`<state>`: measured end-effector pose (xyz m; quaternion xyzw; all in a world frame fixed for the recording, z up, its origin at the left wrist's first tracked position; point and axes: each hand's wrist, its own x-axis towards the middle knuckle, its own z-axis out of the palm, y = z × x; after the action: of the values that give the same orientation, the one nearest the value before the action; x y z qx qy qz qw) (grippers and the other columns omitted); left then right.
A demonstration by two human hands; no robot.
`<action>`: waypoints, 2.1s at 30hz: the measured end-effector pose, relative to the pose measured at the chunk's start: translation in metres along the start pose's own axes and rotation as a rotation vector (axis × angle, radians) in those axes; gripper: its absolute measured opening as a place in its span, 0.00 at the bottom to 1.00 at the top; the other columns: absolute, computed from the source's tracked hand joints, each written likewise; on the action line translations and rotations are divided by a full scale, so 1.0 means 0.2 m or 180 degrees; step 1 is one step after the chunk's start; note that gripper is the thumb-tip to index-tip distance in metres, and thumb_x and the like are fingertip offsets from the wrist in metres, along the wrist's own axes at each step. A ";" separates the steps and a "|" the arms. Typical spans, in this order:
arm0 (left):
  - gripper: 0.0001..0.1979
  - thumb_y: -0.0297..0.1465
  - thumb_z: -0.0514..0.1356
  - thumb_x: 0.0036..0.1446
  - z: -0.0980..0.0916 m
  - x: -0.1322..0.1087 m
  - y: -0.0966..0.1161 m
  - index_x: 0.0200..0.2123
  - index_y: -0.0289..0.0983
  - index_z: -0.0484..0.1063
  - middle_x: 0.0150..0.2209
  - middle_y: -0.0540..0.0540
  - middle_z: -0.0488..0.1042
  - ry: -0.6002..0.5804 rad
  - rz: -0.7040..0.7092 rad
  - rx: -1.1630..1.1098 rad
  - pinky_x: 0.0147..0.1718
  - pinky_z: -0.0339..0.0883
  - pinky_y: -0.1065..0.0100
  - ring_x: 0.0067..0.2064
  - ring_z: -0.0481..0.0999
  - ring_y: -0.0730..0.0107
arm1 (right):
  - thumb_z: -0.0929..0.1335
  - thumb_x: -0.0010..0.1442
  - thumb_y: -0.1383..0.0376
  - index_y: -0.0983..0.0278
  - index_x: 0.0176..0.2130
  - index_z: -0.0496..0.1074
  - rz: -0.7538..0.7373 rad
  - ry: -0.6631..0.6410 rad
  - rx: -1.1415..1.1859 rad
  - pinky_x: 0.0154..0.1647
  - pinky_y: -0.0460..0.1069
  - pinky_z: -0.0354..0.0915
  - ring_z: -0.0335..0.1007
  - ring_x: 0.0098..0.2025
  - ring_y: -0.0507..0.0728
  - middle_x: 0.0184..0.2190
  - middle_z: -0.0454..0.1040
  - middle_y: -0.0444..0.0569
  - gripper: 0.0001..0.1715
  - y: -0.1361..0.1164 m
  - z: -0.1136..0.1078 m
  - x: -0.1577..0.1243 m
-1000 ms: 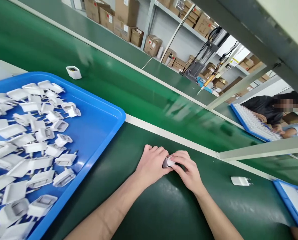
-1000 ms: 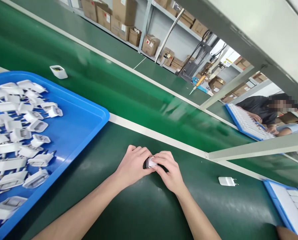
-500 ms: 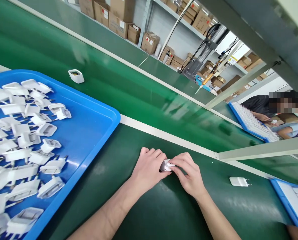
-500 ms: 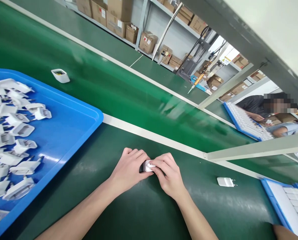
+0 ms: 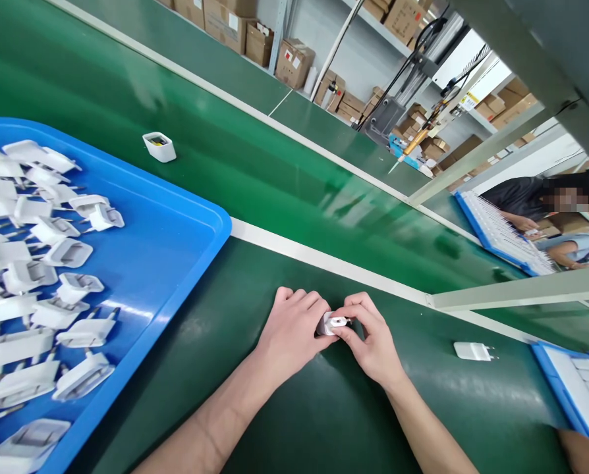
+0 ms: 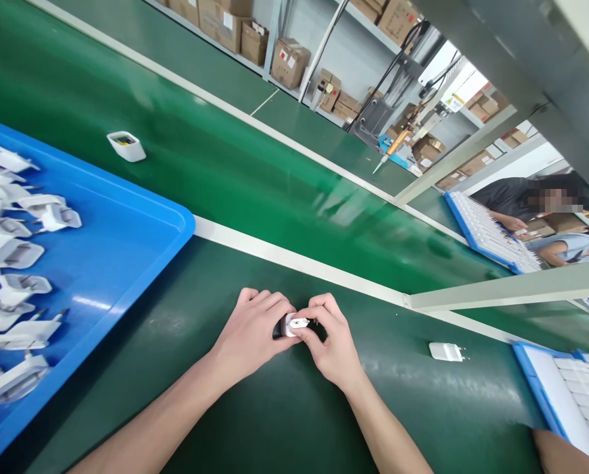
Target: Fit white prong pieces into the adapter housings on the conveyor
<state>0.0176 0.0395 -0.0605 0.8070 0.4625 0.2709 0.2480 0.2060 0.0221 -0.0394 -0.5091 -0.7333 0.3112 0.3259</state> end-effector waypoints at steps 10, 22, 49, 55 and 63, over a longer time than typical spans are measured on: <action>0.13 0.41 0.62 0.63 0.00 0.00 0.00 0.32 0.39 0.70 0.35 0.51 0.75 0.0019 -0.0007 0.0048 0.43 0.51 0.57 0.37 0.70 0.66 | 0.70 0.66 0.62 0.60 0.40 0.76 0.0010 0.0200 0.0070 0.39 0.52 0.66 0.66 0.38 0.56 0.38 0.67 0.48 0.04 -0.02 0.05 -0.01; 0.26 0.39 0.68 0.56 -0.03 -0.02 0.01 0.56 0.39 0.67 0.47 0.45 0.77 0.0041 -0.0030 0.0109 0.49 0.57 0.54 0.47 0.75 0.57 | 0.69 0.64 0.46 0.61 0.40 0.77 0.0365 0.0953 -0.1133 0.39 0.55 0.71 0.71 0.38 0.59 0.43 0.73 0.53 0.22 0.35 -0.43 -0.24; 0.14 0.18 0.52 0.56 0.01 -0.03 -0.04 0.43 0.38 0.66 0.45 0.44 0.70 0.0721 -0.0472 -0.0328 0.47 0.65 0.58 0.47 0.73 0.61 | 0.68 0.68 0.58 0.58 0.63 0.64 -0.0664 -0.0369 -0.1818 0.62 0.61 0.60 0.61 0.60 0.67 0.56 0.66 0.56 0.26 -0.22 -0.01 0.53; 0.18 0.14 0.50 0.51 0.00 -0.04 -0.07 0.41 0.40 0.62 0.46 0.44 0.62 0.1372 -0.0928 -0.0918 0.47 0.69 0.61 0.46 0.70 0.64 | 0.67 0.69 0.60 0.59 0.69 0.55 -0.0459 -0.0587 -0.1261 0.55 0.53 0.67 0.73 0.44 0.56 0.55 0.64 0.56 0.33 -0.30 0.44 1.12; 0.22 0.14 0.50 0.51 0.02 -0.07 -0.04 0.48 0.38 0.59 0.49 0.40 0.61 0.1626 -0.0791 -0.0935 0.52 0.70 0.54 0.51 0.68 0.59 | 0.68 0.63 0.71 0.61 0.54 0.71 -0.0527 -0.0690 -0.1287 0.54 0.56 0.64 0.69 0.47 0.60 0.46 0.70 0.52 0.19 -0.31 0.52 1.28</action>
<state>0.0082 0.0302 -0.0718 0.6058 0.5608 0.4962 0.2688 0.0211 0.2355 -0.0115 -0.4658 -0.8506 0.1831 0.1611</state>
